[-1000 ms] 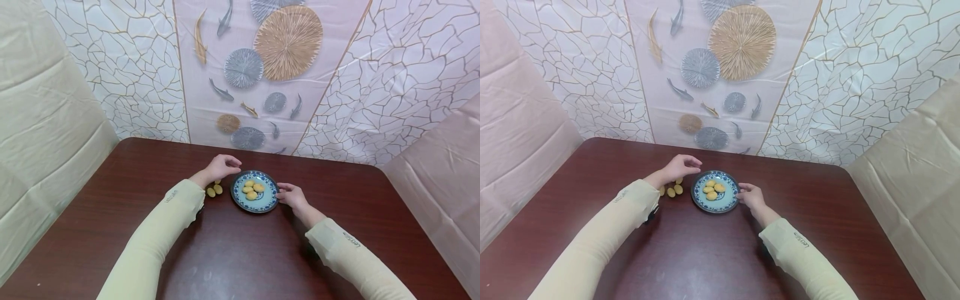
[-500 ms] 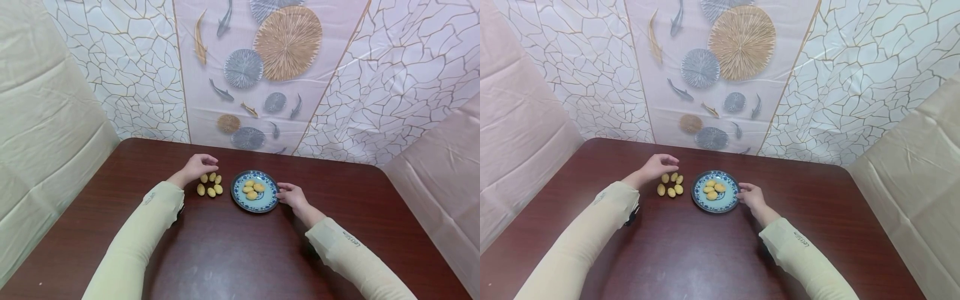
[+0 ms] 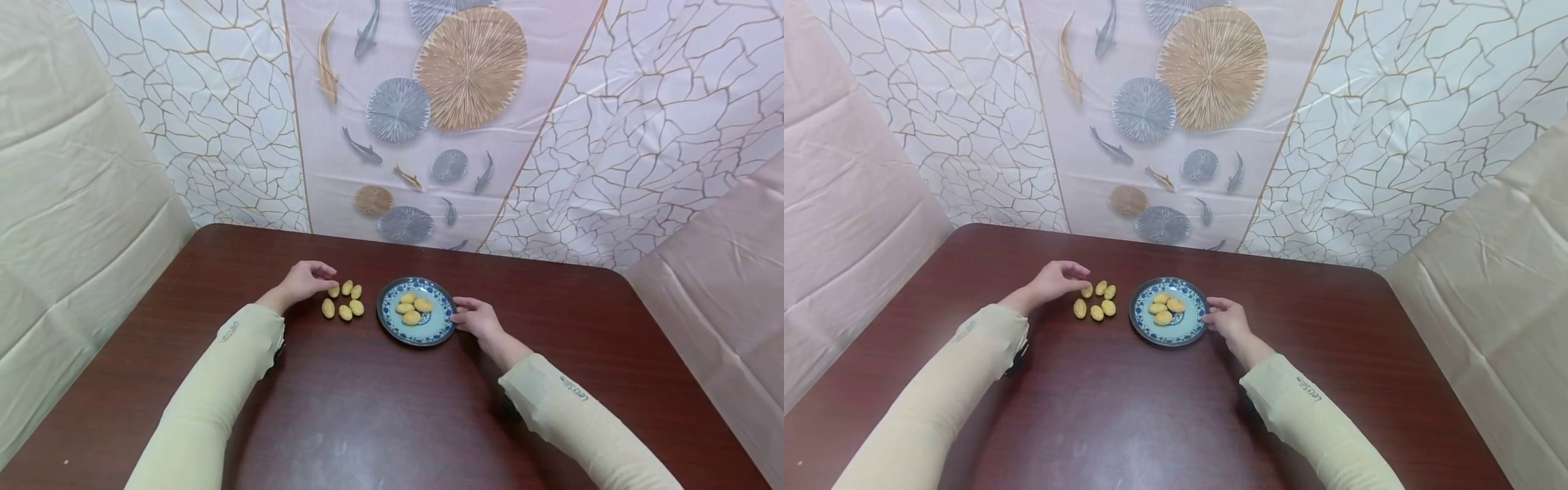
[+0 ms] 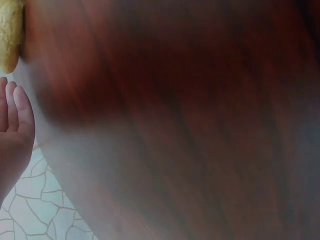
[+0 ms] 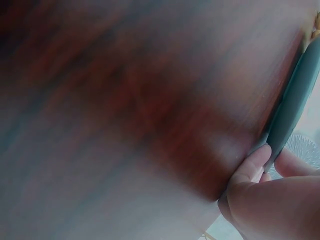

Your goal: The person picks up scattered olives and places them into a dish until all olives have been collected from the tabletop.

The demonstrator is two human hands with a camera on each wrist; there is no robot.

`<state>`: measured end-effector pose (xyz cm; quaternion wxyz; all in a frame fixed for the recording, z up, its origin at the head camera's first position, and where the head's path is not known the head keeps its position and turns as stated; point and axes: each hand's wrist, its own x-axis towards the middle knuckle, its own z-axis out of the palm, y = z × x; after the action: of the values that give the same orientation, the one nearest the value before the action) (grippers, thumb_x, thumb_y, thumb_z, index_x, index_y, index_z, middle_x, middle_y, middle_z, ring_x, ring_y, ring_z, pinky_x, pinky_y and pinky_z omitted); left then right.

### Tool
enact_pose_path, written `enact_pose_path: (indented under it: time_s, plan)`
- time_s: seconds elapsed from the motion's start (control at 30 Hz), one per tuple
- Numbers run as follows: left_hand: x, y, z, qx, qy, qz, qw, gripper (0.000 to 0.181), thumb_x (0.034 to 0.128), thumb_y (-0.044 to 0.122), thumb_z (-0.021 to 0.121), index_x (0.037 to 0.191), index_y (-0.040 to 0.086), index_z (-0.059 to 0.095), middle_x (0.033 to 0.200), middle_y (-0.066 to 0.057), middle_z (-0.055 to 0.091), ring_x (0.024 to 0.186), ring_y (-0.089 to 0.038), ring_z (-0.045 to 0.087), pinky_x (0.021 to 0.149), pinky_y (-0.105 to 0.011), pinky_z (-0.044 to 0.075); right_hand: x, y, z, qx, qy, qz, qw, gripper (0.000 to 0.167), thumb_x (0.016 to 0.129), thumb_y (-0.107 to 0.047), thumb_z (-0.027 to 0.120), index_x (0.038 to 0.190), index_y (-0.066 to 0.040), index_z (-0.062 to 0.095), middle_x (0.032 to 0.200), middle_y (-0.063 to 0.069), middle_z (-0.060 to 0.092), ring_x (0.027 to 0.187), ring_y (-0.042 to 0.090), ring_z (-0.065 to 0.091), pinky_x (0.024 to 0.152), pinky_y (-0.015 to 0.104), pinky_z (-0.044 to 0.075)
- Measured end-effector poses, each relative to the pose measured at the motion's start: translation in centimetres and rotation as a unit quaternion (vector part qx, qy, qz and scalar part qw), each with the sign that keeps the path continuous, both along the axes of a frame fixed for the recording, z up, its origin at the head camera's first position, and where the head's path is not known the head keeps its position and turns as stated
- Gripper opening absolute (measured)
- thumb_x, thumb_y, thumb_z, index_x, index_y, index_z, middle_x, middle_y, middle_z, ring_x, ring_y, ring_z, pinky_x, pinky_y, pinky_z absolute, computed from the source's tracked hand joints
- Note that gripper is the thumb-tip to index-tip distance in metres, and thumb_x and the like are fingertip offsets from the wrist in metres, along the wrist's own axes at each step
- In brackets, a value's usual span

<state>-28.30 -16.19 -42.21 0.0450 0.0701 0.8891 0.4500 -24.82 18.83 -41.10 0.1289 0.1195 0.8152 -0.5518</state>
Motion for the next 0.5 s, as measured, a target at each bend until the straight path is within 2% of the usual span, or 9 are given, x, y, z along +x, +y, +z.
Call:
enact_pose_path:
  time_s: [0.2,0.5]
  plan:
    - [0.43,-0.02,-0.17,-0.011,0.004,-0.008,0.9999,0.032,0.0829,0.017,0.069,0.108,-0.002,0.065,0.103,-0.018,0.068,0.095,-0.025,0.062,0.078,-0.027,0.047,0.01,-0.07,0.03,0.0,-0.003,-0.002,1.0,0.046,0.089,0.0,0.056,0.134,0.0,0.048,0.127,0.022,0.052,0.08,0.007,0.056,0.075,0.023,0.052]
    - [0.65,0.24,0.05,-0.041,-0.003,-0.019,0.999,0.032,0.0808,0.018,0.071,0.106,-0.001,0.065,0.096,-0.014,0.068,0.09,-0.023,0.061,0.081,-0.032,0.046,0.01,-0.05,-0.08,0.003,-0.004,-0.003,1.0,0.045,0.089,0.0,0.057,0.134,0.0,0.048,0.126,0.021,0.053,0.082,0.009,0.056,0.074,0.021,0.052]
